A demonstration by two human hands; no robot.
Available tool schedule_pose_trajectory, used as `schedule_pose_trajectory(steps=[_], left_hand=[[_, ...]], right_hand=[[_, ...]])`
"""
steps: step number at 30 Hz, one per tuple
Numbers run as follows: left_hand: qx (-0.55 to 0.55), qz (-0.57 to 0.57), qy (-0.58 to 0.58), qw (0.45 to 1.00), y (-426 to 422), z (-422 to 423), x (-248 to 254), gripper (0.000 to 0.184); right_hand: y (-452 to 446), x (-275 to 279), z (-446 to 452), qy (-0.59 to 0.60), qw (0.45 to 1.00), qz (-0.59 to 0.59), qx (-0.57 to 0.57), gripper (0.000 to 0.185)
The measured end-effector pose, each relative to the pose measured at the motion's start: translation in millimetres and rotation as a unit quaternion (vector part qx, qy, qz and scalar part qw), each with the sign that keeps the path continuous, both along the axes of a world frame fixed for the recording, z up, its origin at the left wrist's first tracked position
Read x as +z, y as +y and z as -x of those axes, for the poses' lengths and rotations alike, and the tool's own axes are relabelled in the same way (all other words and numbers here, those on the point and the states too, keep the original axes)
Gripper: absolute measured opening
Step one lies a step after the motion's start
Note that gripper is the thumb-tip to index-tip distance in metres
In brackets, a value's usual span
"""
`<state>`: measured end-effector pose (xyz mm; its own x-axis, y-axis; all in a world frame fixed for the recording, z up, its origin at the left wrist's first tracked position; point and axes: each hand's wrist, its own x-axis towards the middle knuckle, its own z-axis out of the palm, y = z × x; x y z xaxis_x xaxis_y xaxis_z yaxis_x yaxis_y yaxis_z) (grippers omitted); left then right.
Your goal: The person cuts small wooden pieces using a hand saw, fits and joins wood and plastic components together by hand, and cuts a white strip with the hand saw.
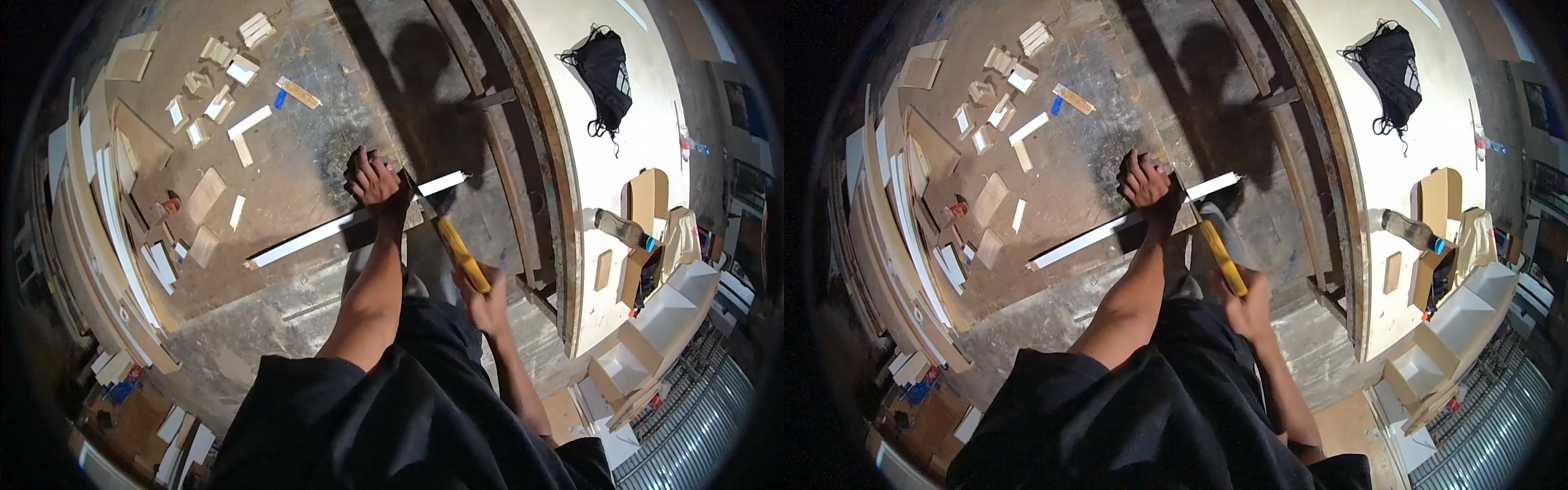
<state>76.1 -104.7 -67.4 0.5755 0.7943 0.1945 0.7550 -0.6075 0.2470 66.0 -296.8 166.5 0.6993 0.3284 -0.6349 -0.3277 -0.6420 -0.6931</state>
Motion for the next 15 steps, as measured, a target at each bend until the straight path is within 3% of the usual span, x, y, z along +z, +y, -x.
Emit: schedule_pose_trajectory(steps=[3, 5, 7, 8, 9, 12, 15], left_hand=[[0.005, 0.056, -0.004, 0.998, -1, 1, -4, 0.045], [0.003, 0.082, -0.032, 0.996, -2, -3, -7, 0.045], [0.010, 0.050, 0.027, 0.998, -1, 0, 0, 0.044], [0.004, 0.012, 0.019, 1.000, 0, 0, 3, 0.043], [0.002, 0.011, 0.022, 1.000, 2, 2, 1, 0.043], [0.003, 0.015, 0.002, 1.000, -1, 2, -5, 0.041], [0.016, 0.023, -0.007, 1.000, -3, -1, -7, 0.041]], right_hand=[[15, -38, -5, -0.078, 0.994, -0.066, 0.039, 0.022], [-5, -25, 5, -0.126, 0.989, -0.019, 0.079, 0.023], [-11, -2, 7, 0.023, 0.998, -0.058, -0.004, 0.029], [-7, -3, 16, 0.005, 0.995, -0.076, -0.071, 0.028], [0, -14, 17, 0.007, 0.994, -0.076, -0.073, 0.028], [19, -35, -9, -0.062, 0.996, 0.009, 0.067, 0.026], [-7, -13, 11, -0.041, 0.997, -0.067, 0.011, 0.028]])
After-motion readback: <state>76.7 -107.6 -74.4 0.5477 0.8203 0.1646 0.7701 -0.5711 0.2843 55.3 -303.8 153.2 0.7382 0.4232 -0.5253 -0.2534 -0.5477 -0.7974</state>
